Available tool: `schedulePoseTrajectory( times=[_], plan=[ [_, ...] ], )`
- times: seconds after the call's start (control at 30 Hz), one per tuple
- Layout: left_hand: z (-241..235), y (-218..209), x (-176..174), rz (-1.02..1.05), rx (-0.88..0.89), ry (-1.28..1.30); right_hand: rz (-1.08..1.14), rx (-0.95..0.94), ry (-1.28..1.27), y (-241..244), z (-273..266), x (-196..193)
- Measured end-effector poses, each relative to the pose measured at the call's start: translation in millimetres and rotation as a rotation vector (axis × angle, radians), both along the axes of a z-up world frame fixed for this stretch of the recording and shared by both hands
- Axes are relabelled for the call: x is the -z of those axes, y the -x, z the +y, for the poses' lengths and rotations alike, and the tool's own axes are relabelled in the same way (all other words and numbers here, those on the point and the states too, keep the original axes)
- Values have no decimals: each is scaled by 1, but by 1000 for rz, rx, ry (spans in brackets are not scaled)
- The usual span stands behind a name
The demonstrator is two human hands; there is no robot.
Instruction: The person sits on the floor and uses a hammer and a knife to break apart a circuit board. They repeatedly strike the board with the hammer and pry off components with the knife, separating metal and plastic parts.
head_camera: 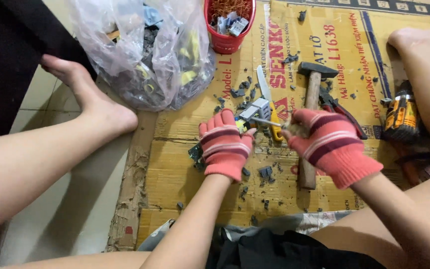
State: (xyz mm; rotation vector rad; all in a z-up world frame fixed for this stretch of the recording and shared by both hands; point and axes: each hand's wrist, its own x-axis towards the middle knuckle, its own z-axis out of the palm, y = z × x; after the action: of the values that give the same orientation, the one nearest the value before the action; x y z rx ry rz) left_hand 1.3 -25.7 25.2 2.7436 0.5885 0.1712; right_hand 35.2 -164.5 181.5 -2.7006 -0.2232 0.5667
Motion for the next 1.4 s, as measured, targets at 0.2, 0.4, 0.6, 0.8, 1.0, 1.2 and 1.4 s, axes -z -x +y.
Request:
schedulePoseTrajectory(
  times=[0.2,0.4,0.6,0.8,1.0,1.2,1.4],
  plan=[
    [5,-9,-62,352,-36,299,-51,-68,51,10,-13,20],
    [6,-6,-72,406,-39,400,-244,-271,193,-2,-21,45],
    [7,-5,-69,389,-3,397,-304,-325,246,-13,-20,81],
    [2,-5,-60,311,23,333,-225,-339,361,8,0,61],
    [1,-4,-40,234,39,304,-164,-297,434,29,23,52],
    [-9,-3,-30,153,104,198,124,-57,258,19,9,78],
    [-8,-9,-5,11,118,99,351,211,-52,19,20,78]
  ],
)
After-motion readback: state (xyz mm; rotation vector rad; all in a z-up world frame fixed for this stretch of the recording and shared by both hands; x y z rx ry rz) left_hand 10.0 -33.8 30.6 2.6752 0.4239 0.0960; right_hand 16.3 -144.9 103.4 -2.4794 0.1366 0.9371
